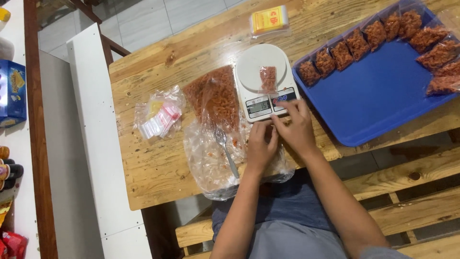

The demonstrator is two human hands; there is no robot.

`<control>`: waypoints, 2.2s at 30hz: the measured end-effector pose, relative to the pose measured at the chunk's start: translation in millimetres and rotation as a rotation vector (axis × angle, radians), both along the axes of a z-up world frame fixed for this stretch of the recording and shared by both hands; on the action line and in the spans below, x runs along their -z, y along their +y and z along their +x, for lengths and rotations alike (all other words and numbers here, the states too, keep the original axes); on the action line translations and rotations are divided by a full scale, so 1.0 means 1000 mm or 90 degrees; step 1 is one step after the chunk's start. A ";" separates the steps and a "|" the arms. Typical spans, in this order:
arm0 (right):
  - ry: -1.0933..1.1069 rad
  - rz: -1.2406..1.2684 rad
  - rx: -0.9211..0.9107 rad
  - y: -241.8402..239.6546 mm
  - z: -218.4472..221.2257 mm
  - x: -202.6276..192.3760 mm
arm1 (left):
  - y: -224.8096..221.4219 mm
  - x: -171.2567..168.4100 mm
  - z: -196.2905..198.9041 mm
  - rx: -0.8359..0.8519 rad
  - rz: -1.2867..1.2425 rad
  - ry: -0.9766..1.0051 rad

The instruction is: The person scoops reddish-brown food from a large plastic bag into small clear plastic bags using a spoon. They place each filled bag onto a digital scale to check the weight, then move the bag to a blue tray. The person repeats this process for multiple bags.

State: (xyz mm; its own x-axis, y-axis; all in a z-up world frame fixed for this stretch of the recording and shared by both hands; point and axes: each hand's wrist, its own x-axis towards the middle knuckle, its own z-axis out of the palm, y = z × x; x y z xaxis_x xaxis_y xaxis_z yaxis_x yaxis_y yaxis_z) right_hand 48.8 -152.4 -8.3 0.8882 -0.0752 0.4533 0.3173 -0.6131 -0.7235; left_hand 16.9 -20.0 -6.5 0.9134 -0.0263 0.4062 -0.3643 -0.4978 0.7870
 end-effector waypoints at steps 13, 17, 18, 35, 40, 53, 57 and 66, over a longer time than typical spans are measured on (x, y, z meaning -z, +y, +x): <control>-0.129 -0.118 0.072 0.027 0.065 0.001 | 0.007 0.002 -0.002 -0.038 -0.144 0.033; 0.002 0.052 -0.016 0.003 0.014 -0.062 | 0.007 -0.001 -0.002 -0.052 -0.277 0.029; 0.066 0.095 -0.045 -0.007 -0.002 -0.073 | 0.008 -0.008 -0.006 -0.062 -0.334 0.031; 0.302 0.259 -0.104 -0.061 -0.082 -0.100 | -0.021 -0.024 -0.034 0.242 -0.558 0.353; 0.262 0.214 -0.065 -0.072 -0.089 -0.098 | -0.032 -0.019 -0.033 0.290 -0.522 0.344; 0.239 0.149 0.093 -0.142 -0.089 -0.108 | -0.110 -0.046 -0.006 0.315 -0.451 0.304; 0.203 0.113 0.164 -0.179 -0.069 -0.114 | -0.148 -0.055 0.021 0.301 -0.341 0.282; 0.132 -0.167 0.249 -0.298 -0.003 -0.005 | -0.252 0.012 0.091 0.391 0.029 0.176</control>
State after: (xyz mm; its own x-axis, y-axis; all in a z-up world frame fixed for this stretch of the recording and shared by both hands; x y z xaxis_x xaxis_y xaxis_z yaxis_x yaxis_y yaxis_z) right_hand 46.2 -450.7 -3.6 0.8896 -0.3276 0.3183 -0.1069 -0.8268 -0.5523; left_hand 108.1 -272.4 -18.9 0.7970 -0.5861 0.1461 -0.3808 -0.2998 0.8747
